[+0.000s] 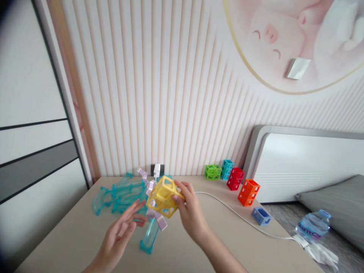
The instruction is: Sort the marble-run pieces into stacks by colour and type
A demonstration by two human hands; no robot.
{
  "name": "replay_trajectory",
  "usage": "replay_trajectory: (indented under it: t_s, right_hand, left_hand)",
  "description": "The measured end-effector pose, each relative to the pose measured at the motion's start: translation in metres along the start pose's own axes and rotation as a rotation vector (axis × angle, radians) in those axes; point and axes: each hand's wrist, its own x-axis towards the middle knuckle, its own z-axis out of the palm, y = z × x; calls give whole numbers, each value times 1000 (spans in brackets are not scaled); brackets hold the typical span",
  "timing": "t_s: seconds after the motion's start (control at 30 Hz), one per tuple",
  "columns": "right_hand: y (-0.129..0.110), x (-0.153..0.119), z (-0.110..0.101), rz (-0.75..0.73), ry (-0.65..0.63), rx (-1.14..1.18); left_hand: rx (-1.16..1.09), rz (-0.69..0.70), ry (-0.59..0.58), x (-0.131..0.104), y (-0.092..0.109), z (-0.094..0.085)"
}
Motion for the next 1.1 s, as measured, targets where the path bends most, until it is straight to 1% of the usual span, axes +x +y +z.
replay_trajectory:
  t_s: [0.03,0.1,0.13,0.2,0.23,0.3,0.33,0.4,0.47,0.53,0.67,0.73,0.8,0.83,0.9,1.03,1.1]
  right_hand:
    - [12,7,-14,9,43,-74]
    - [40,23,-47,41,144,-316]
    - [56,31,-65,65,172,-464]
    - [87,43,-99,110,213,-566]
    - [101,47,-113,139,231,-609]
    - [125,51,-136,197,248,-695]
    - [134,50,-144,218,247,-733]
    - [149,48,-152,239,228,-795]
    - [162,44,-155,237,192,-841]
    - [173,42,-156,224,147,-881]
    - [187,41,-160,195,71,-966]
    - [189,40,-164,181,56,-1021]
    - [186,38,-163,172,70,-1093]
    - [184,36,-160,167,87,-1131]
    - [179,30,-147,156,131,-1203]
    - [175,17,-108,157,257,-1295]
    - [177,14,-94,171,317,-1314]
  left_hand:
    - [21,10,15,0,0,0]
    - [66,17,15,0,0,-1]
    - [93,24,0,-1,0,-2]
    - [167,69,-61,-2,-2,-4]
    - [221,116,-104,-2,-3,-5]
    - [354,263,-190,-3,-7,-6]
    - [423,354,-235,-3,-9,-7]
    - [545,524,-317,-3,-12,-7]
    - [619,646,-377,-3,-16,-7]
    - [644,716,-404,-3,-19,-6]
    - [655,760,-413,-1,-25,-5]
    - [652,786,-400,-1,-28,-4]
    - [646,823,-378,-1,-30,-2]
    - [645,843,-368,-1,-31,-2]
    - [653,868,-365,-1,-33,0]
    - [675,873,-375,0,-35,0]
    - [688,868,-382,1,-36,-1]
